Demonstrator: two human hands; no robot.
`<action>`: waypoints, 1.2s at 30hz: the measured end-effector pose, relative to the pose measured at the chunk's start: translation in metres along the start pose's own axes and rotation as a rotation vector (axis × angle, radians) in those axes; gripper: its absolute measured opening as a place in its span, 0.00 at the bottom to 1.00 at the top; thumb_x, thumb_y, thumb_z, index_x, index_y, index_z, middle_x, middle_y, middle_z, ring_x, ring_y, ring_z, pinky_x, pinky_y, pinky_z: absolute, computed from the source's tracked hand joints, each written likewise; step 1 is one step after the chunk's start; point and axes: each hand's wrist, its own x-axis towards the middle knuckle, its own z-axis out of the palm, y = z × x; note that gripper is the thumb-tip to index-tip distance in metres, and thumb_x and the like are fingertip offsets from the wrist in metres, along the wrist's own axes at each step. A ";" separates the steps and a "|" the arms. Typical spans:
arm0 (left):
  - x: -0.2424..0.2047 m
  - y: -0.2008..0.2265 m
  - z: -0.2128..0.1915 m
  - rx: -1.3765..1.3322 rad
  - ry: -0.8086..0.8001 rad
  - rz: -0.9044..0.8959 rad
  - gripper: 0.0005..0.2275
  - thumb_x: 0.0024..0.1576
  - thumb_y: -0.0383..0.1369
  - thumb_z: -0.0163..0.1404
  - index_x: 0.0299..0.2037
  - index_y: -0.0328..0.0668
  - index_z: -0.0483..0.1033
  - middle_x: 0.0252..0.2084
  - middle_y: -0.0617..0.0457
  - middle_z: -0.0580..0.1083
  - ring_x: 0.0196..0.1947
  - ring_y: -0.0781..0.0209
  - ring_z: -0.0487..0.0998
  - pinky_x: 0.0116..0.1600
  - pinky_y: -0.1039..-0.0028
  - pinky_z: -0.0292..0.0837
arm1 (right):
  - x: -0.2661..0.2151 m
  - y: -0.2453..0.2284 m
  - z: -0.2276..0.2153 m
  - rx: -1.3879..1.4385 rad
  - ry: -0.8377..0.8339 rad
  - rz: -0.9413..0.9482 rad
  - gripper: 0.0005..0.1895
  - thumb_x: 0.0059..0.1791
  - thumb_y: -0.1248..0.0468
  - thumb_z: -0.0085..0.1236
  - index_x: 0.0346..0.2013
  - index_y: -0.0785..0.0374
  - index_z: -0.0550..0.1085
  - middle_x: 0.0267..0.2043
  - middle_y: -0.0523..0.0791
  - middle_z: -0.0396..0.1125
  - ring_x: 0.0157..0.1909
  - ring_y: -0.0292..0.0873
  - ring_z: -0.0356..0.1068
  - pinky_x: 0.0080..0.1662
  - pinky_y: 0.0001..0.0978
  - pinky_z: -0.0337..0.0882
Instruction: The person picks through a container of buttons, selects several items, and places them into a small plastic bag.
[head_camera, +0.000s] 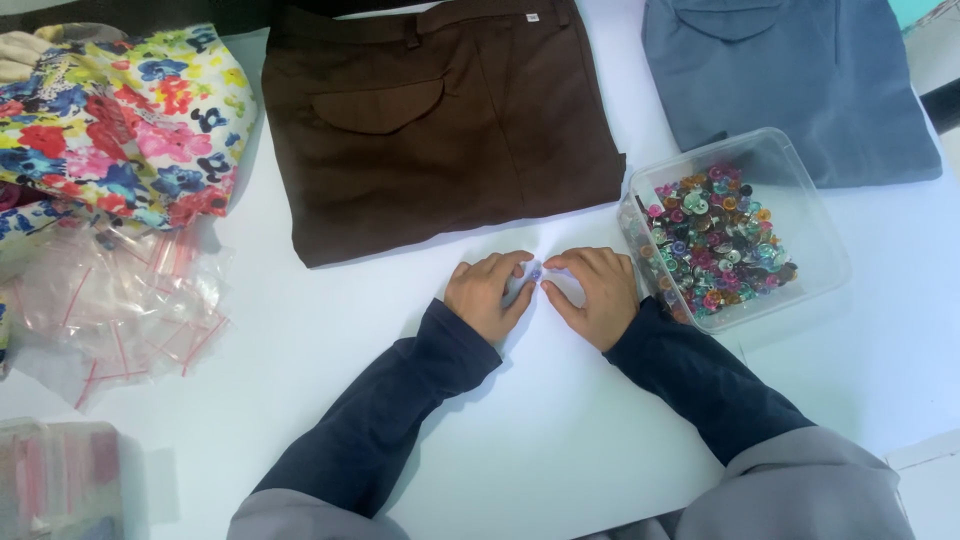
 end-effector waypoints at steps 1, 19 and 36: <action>0.000 0.000 -0.001 0.000 -0.002 0.002 0.13 0.59 0.40 0.56 0.54 0.56 0.76 0.35 0.64 0.76 0.31 0.67 0.79 0.44 0.74 0.67 | -0.001 0.001 0.002 0.000 0.001 0.002 0.10 0.51 0.57 0.63 0.47 0.51 0.77 0.42 0.38 0.69 0.48 0.42 0.67 0.51 0.39 0.57; -0.008 0.043 0.027 0.054 0.535 0.634 0.21 0.55 0.25 0.53 0.61 0.41 0.71 0.59 0.44 0.73 0.54 0.49 0.77 0.55 0.62 0.73 | -0.029 -0.015 -0.067 -0.302 0.896 -0.428 0.28 0.44 0.60 0.68 0.58 0.48 0.70 0.63 0.58 0.66 0.66 0.67 0.61 0.67 0.67 0.50; 0.105 0.149 0.094 0.160 0.004 0.270 0.18 0.47 0.35 0.56 0.47 0.39 0.72 0.37 0.43 0.78 0.37 0.44 0.82 0.53 0.63 0.68 | -0.015 0.145 -0.120 0.003 -0.326 0.205 0.37 0.37 0.50 0.75 0.57 0.60 0.75 0.53 0.54 0.72 0.56 0.62 0.71 0.55 0.58 0.71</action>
